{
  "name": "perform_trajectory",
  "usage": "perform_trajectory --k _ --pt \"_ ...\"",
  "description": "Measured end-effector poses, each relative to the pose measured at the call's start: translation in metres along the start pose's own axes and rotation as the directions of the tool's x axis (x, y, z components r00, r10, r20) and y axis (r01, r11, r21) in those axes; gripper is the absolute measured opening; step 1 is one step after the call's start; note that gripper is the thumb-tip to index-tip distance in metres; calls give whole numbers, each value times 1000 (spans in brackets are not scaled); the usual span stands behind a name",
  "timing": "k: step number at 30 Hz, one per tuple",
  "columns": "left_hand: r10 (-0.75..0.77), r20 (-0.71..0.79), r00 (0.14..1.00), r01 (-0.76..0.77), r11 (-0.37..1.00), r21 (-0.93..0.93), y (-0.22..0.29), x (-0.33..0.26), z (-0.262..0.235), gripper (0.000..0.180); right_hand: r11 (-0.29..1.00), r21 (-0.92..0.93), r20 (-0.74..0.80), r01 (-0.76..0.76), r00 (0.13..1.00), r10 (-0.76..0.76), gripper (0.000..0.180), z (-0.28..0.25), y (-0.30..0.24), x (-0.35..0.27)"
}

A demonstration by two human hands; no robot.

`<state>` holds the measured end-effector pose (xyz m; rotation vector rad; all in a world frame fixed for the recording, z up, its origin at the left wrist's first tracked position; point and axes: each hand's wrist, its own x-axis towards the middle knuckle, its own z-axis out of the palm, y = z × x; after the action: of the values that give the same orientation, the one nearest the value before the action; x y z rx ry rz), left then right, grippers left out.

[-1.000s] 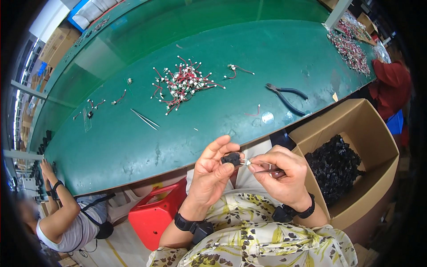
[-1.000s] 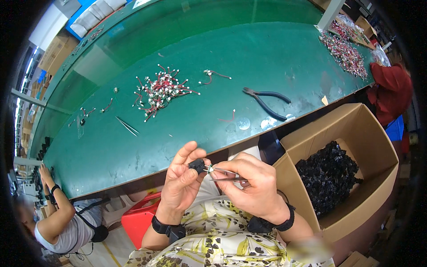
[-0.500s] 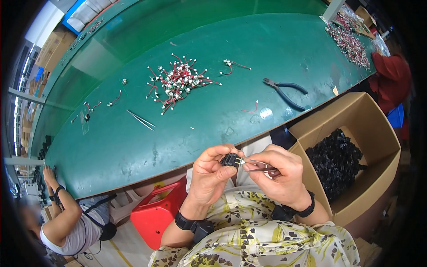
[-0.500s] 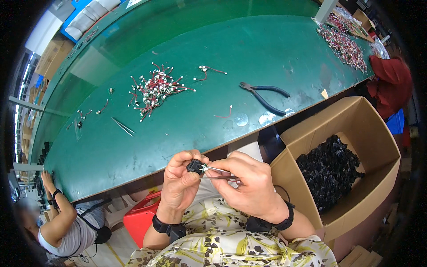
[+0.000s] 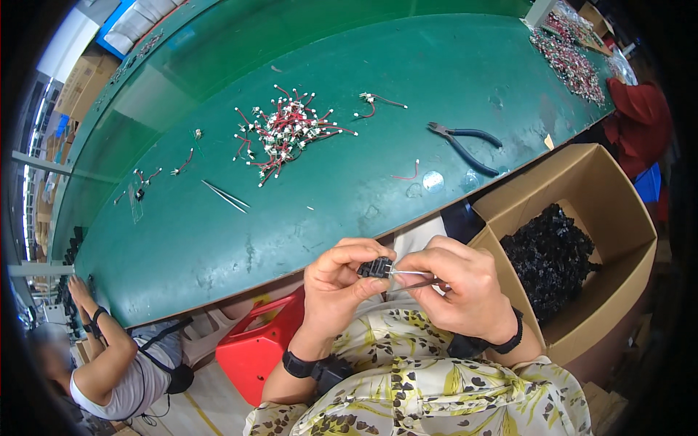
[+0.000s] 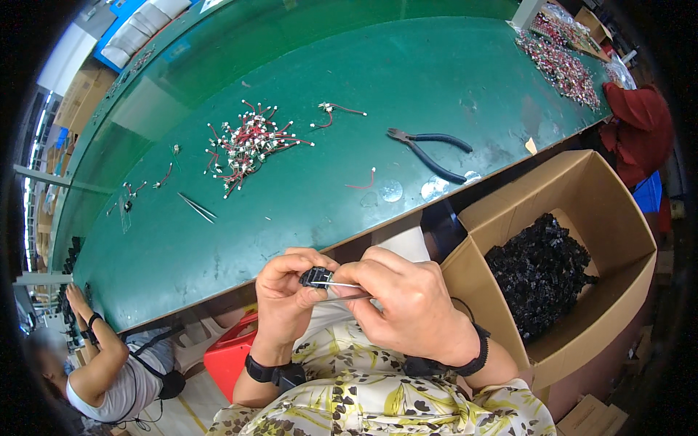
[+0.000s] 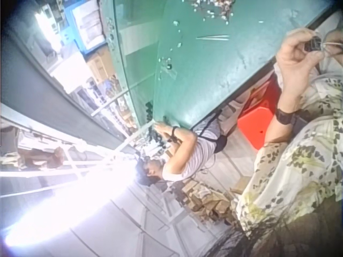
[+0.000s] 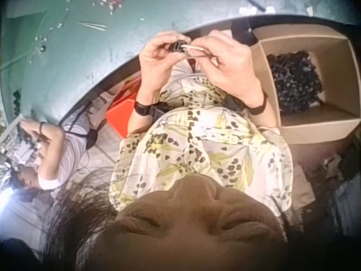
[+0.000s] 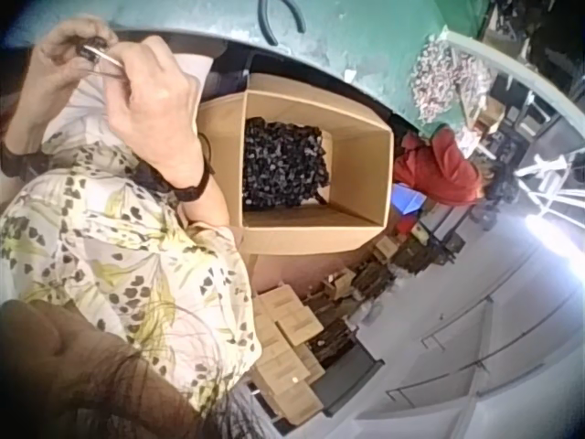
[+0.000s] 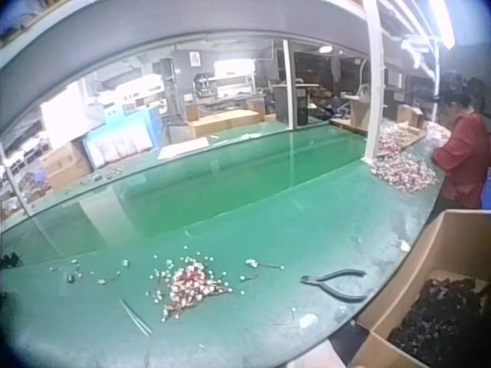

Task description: The person assembles small electronic components by hand at a green workbench. They pick up black plastic housings and red-and-white wire connectors, inserting the wires into the housings. The person occasionally uses tweezers to adjust the components and places the finished assemblies into a cardboard box.

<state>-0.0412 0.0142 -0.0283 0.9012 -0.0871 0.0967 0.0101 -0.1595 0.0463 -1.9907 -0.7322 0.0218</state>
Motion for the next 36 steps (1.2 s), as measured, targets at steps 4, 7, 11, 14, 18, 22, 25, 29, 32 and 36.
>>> perform_trajectory --k 4,7,11,14,18,22,25,29,32,36 --pt "30 -38 999 -35 993 -115 -9 -2 4 39 999 -16 -20 -31 999 31 20 3 -2 -2" --pt "126 -14 992 -125 989 79 -7 -2 4 36 999 -44 -22 -21 1000 20 19 3 -2 -3" --pt "21 67 998 -35 976 216 9 1 0 30 998 -54 45 28 999 -25 20 -5 -4 -2" --pt "-38 83 996 24 986 167 9 -1 -4 33 998 -50 75 49 996 -45 21 -4 -2 -2" --pt "-164 93 982 169 984 -52 4 -4 -11 33 997 -32 92 72 993 -69 22 -1 0 -4" --pt "-348 36 937 337 869 -363 -1 -8 -5 30 989 -53 -8 135 991 -135 28 7 7 0" --pt "-412 43 910 376 777 -504 -2 -9 -5 30 979 -33 32 202 979 -201 32 7 16 -2" --pt "-448 35 893 406 771 -490 -2 -15 -11 32 973 -61 72 222 973 -218 31 11 21 -4" --pt "-415 44 909 385 794 -470 -1 -14 -12 35 971 -33 77 239 969 -236 30 12 22 -2" --pt "-417 107 903 409 752 -517 4 -8 -5 52 971 233 85 45 994 -67 33 5 22 3"
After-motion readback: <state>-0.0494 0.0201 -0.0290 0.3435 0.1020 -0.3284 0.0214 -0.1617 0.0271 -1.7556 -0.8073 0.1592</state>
